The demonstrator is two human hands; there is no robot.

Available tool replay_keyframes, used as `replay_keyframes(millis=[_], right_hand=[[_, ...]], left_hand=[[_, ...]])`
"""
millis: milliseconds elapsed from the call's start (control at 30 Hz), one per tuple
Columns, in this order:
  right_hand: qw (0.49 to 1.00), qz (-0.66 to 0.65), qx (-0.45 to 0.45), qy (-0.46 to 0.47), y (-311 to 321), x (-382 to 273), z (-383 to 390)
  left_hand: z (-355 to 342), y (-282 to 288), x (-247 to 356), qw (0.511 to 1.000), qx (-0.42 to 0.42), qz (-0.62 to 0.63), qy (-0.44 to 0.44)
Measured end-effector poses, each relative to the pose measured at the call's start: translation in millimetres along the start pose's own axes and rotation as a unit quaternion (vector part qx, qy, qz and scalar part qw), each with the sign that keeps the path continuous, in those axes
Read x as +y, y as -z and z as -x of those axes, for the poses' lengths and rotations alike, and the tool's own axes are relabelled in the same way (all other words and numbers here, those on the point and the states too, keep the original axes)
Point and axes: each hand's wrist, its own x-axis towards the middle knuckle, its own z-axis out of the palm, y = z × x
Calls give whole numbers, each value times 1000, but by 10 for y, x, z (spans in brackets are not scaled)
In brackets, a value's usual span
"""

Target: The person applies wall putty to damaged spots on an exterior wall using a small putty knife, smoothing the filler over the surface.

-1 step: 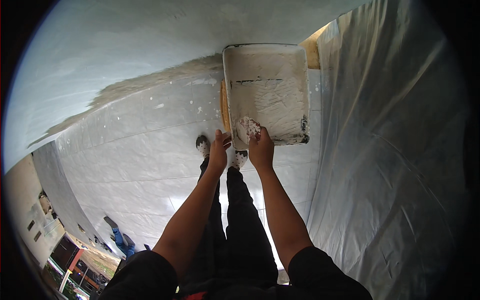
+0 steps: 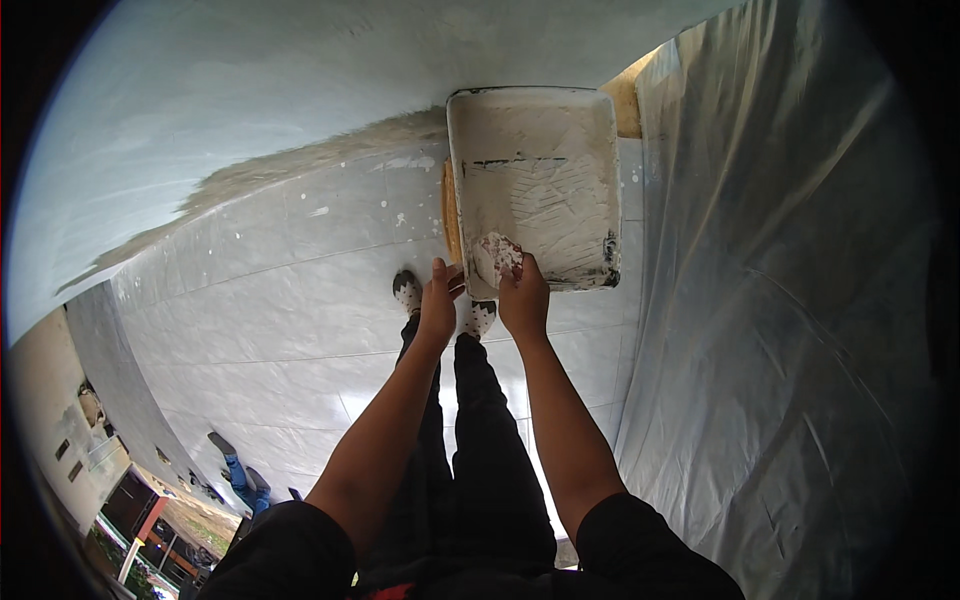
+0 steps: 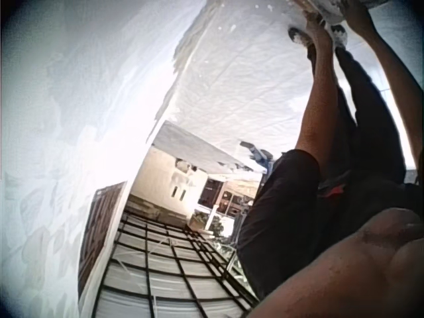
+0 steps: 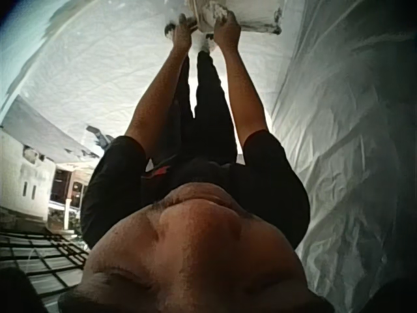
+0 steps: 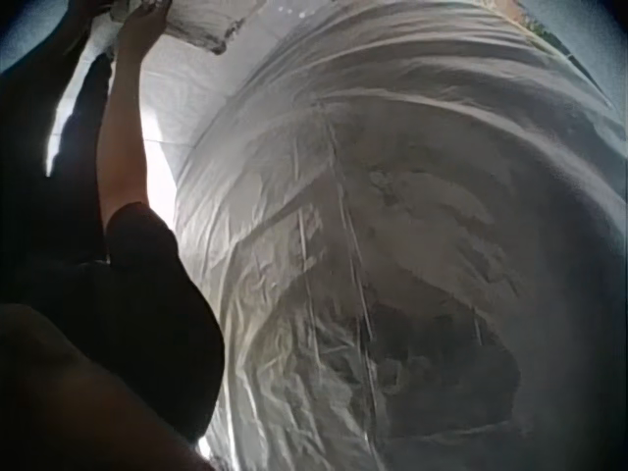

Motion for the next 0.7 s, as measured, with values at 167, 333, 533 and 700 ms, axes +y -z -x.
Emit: replay_keyframes(millis=[167,333,533,700], right_hand=[[1000,-21,5,19,15,14,-42],[1000,5,8,5,80,-87,-59],[991,105,-66,48,308,-59,-81],[997,15,-64,49,486,-148,-192]], left_hand=[[-1,-20,20,1000,-15,8,-3],[7,-15,18,1000,-8,-1,19],[-24,15,-52,999,-20,9,28],[-25,108,-121,999,-24,7,40]])
